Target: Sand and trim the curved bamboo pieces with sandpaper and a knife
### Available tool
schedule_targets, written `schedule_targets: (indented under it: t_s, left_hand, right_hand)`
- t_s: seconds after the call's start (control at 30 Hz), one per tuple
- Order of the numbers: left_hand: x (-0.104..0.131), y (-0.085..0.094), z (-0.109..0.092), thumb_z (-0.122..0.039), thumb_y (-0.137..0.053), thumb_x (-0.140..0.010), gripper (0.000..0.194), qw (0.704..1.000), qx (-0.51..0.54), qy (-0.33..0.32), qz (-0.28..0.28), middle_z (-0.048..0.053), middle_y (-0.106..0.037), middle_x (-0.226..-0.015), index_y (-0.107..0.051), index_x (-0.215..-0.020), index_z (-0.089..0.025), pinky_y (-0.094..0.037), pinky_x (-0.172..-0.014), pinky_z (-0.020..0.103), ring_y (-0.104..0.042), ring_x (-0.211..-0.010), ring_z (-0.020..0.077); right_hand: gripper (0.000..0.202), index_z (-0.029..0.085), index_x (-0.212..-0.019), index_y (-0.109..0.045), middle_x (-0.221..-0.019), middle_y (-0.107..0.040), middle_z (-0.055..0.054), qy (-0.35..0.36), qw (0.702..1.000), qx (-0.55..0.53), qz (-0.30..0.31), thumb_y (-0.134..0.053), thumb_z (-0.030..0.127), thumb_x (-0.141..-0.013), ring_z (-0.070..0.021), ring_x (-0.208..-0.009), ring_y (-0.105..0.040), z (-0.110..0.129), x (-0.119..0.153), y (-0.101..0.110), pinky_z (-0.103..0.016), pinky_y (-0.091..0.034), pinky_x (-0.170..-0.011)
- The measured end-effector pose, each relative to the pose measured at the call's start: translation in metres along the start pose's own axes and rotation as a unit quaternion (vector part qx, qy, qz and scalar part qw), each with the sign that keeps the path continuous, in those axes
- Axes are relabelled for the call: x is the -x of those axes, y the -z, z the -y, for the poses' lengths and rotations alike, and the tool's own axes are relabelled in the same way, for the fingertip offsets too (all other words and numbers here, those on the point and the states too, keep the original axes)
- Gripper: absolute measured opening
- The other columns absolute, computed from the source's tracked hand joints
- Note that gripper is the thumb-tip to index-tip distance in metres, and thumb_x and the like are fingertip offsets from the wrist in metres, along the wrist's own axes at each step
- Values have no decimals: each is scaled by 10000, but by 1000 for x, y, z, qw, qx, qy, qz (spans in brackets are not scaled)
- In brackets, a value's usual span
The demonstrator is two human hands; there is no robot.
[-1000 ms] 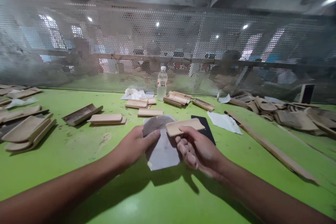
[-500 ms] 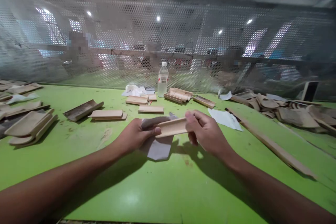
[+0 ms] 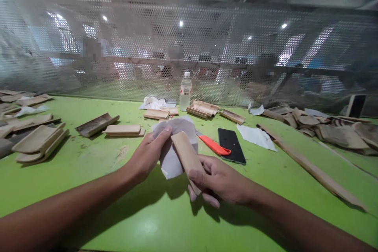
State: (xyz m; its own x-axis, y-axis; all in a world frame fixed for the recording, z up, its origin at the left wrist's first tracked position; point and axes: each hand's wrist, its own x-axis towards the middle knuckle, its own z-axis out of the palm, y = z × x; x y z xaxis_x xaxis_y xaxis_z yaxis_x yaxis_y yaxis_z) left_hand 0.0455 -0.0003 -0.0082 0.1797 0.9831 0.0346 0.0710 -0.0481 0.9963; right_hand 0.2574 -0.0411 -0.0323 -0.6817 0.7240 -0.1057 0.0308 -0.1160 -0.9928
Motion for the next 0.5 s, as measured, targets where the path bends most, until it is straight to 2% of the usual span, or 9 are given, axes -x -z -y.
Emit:
schedule_targets:
  t_s: [0.07, 0.17, 0.23, 0.33, 0.43, 0.5]
  left_hand:
    - [3, -1, -2, -630, -594, -918, 472, 1000, -5, -11, -9, 37, -726, -851, -692, -931, -168, -515, -715, 282, -665, -795, 214]
    - [6, -1, -6, -635, -596, -918, 473, 998, -42, -40, 1, 34, -716, -862, -697, -929, -173, -499, -700, 267, -644, -797, 205]
    - [7, 0, -6, -606, -596, -933, 440, 996, -51, -67, 34, 26, -699, -867, -697, -937, -178, -486, -682, 247, -621, -780, 181]
    - [7, 0, -3, -591, -555, -965, 444, 991, -54, -84, 88, -3, -612, -728, -650, -842, -175, -451, -583, 222, -554, -650, 141]
    - [8, 0, 1, -614, -515, -978, 491, 986, -48, -90, 135, -27, -500, -624, -551, -741, -185, -394, -494, 212, -478, -557, 122]
    - [10, -1, 3, -599, -501, -992, 483, 982, -42, -105, 149, -27, -487, -645, -535, -746, -185, -391, -507, 207, -467, -576, 118]
  right_hand:
    - [494, 149, -1099, -520, -807, -708, -30, 11, 1000, 5, -11, -622, 610, -953, -16, -386, -434, -1, -1, 2, -152, -315, -369]
    - [502, 155, -1090, -518, -801, -710, -32, 9, 1000, 7, -26, -629, 622, -942, -20, -383, -421, -3, -2, 3, -162, -309, -370]
    - [505, 160, -1099, -515, -796, -709, -28, 9, 999, 11, -37, -623, 628, -943, -24, -383, -416, -4, -2, 2, -166, -309, -374]
    - [506, 168, -1081, -513, -791, -695, -21, 8, 999, 16, -41, -588, 651, -952, -29, -391, -414, -6, -3, 2, -169, -315, -385]
    - [509, 169, -989, -519, -799, -681, -28, 13, 999, 17, -23, -562, 676, -953, -30, -414, -420, -6, -3, 3, -172, -331, -410]
    - [518, 162, -943, -535, -802, -678, -34, 20, 1000, 18, -10, -548, 680, -958, -30, -430, -421, -5, -3, 3, -174, -335, -428]
